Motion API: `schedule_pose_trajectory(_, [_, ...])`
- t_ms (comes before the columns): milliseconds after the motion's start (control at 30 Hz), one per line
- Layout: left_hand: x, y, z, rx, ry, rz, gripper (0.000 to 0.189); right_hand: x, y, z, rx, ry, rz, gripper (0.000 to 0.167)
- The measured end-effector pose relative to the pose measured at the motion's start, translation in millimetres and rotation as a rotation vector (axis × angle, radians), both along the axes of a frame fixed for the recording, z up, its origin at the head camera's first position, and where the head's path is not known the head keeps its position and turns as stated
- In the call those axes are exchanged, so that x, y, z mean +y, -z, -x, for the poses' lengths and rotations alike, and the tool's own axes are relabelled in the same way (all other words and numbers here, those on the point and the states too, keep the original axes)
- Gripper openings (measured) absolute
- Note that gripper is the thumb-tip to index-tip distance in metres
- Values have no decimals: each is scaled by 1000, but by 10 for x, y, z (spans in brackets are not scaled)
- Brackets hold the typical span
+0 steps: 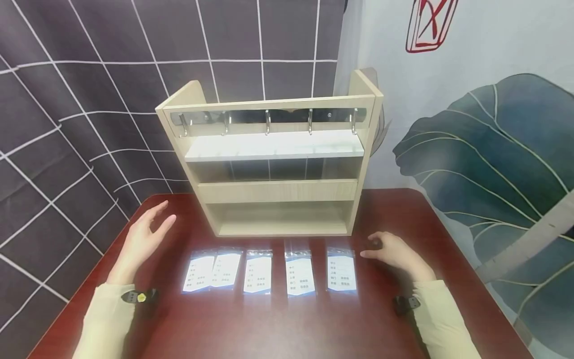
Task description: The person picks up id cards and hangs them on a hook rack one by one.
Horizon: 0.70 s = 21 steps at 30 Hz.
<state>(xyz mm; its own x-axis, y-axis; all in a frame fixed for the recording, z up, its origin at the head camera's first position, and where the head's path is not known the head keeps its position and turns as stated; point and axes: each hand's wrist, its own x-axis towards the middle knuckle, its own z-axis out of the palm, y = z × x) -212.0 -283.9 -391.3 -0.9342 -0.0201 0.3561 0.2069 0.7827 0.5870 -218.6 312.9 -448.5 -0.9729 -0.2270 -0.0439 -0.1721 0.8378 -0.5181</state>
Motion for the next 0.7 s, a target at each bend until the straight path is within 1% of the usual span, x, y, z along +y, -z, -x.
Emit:
schedule_pose_trajectory(200, [17, -143, 37, 48, 2, -2, 59, -57, 36, 22, -23, -41, -2, 59])
schedule_pose_trajectory(333, [28, -258, 76, 78, 26, -44, 57, -88, 34, 39, -19, -67, 3, 55])
schedule_pose_trajectory(500, [37, -451, 132, 117, 42, -92, 53, -115, 41, 56, -23, -82, 5, 53])
schedule_pose_trajectory(600, [30, -579, 148, 148, 40, -92, 52, -124, 62, 59, -37, -83, -1, 52])
schedule_pose_trajectory(700, [35, -697, 164, 180, 51, -91, 51, -128, 80, 52, -43, -81, -12, 52])
